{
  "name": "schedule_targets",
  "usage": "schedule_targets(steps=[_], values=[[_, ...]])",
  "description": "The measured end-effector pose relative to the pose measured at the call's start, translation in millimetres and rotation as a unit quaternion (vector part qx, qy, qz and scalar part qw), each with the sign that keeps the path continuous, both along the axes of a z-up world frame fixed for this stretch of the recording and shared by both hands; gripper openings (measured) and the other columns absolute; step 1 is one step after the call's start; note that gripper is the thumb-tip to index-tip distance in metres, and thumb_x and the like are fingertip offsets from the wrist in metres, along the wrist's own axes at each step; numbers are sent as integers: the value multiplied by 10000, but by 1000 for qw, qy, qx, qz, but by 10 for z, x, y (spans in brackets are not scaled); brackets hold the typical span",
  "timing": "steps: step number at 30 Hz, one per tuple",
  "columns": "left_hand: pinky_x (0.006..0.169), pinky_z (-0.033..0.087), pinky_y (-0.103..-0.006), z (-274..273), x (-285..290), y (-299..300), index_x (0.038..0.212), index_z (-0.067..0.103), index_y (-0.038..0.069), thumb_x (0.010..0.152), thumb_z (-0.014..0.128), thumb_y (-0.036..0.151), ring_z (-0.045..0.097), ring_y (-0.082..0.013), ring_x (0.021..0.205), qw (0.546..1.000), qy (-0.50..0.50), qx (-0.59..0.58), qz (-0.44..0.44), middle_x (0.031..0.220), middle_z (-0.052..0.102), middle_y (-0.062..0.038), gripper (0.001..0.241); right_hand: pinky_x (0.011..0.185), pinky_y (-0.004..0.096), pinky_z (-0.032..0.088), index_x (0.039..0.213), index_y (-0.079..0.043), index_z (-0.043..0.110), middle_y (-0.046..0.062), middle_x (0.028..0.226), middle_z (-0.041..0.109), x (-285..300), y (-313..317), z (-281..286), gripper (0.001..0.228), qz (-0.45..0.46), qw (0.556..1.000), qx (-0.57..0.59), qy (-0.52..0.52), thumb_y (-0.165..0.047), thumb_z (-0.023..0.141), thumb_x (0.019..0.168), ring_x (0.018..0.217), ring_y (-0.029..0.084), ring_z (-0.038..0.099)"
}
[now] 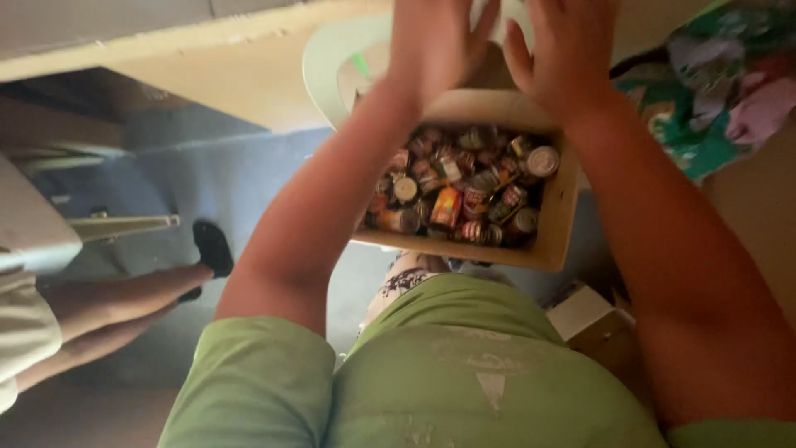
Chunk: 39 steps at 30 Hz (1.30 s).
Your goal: Organizing and arrangement of canned goods from a cardboard box onto store shelving units.
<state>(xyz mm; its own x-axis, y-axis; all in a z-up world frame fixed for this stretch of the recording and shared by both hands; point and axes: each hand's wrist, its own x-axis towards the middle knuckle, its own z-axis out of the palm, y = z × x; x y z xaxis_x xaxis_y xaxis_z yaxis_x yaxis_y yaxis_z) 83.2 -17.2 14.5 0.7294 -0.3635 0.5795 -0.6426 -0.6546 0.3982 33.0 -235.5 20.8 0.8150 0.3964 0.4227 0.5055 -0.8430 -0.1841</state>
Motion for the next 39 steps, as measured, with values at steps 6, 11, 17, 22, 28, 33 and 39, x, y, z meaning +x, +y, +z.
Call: schedule_targets(steps=[6, 11, 17, 22, 28, 33, 39], values=[[1028, 466, -520, -775, -969, 392, 1164, 670, 155, 853, 754, 173, 551, -352, 1241, 997, 7, 67, -38, 1235, 609, -99, 323, 1092, 567, 413, 1413, -72, 604, 233, 1459, 533, -848, 237, -621, 446, 23, 993, 109, -27, -113, 677, 975, 1341, 429, 508], [893, 463, -506, -2172, -1089, 698, 1245, 663, 150, 734, 714, 191, 516, -374, 1205, 894, 284, 331, 99, 1292, 566, -145, 515, 994, 521, 478, 1298, -80, 662, 211, 1339, 584, -1522, 283, -1606, 416, 15, 966, 135, 221, -104, 725, 887, 1215, 420, 568], [937, 447, -546, -2809, -884, 740, 1307, 655, 173, 918, 624, 248, 505, -343, 1245, 846, 237, 478, -6, 1362, 551, -127, 398, 953, 503, 493, 1189, -123, 695, 170, 1319, 594, -1850, 221, -1991, 415, 38, 952, 95, 289, -130, 736, 777, 1155, 418, 574], [778, 489, -512, -3478, -620, 887, 1301, 647, 141, 853, 612, 232, 534, -384, 1142, 841, 167, 515, 17, 1326, 562, -155, 459, 940, 490, 505, 1270, -92, 687, 155, 1317, 586, -1790, 166, -2057, 413, 3, 945, 117, 306, -101, 728, 859, 1174, 389, 579], [675, 494, -494, -4150, -449, 1096, 1258, 639, 66, 1019, 587, 179, 635, -373, 958, 808, 145, 569, 38, 1137, 648, -163, 269, 927, 484, 507, 1243, -69, 688, 152, 1257, 593, -1747, 157, -1999, 394, -2, 942, 142, 304, -82, 727, 852, 1152, 381, 579], [676, 477, -478, -4404, -329, 1155, 1176, 648, 111, 921, 579, 266, 641, -323, 898, 809, -8, 587, 9, 1061, 669, -123, 307, 921, 481, 506, 1215, -67, 690, 150, 1244, 598, -1702, 166, -2018, 380, -2, 943, 140, 301, -81, 729, 837, 1131, 379, 579], [699, 472, -519, -3104, -591, 648, 1122, 717, 74, 861, 624, 246, 634, -343, 940, 747, 92, 658, -27, 1085, 652, -169, 326, 916, 480, 506, 1200, -71, 697, 140, 1218, 612, -1695, 171, -2020, 350, -3, 937, 150, 315, -91, 729, 853, 1137, 374, 583]])
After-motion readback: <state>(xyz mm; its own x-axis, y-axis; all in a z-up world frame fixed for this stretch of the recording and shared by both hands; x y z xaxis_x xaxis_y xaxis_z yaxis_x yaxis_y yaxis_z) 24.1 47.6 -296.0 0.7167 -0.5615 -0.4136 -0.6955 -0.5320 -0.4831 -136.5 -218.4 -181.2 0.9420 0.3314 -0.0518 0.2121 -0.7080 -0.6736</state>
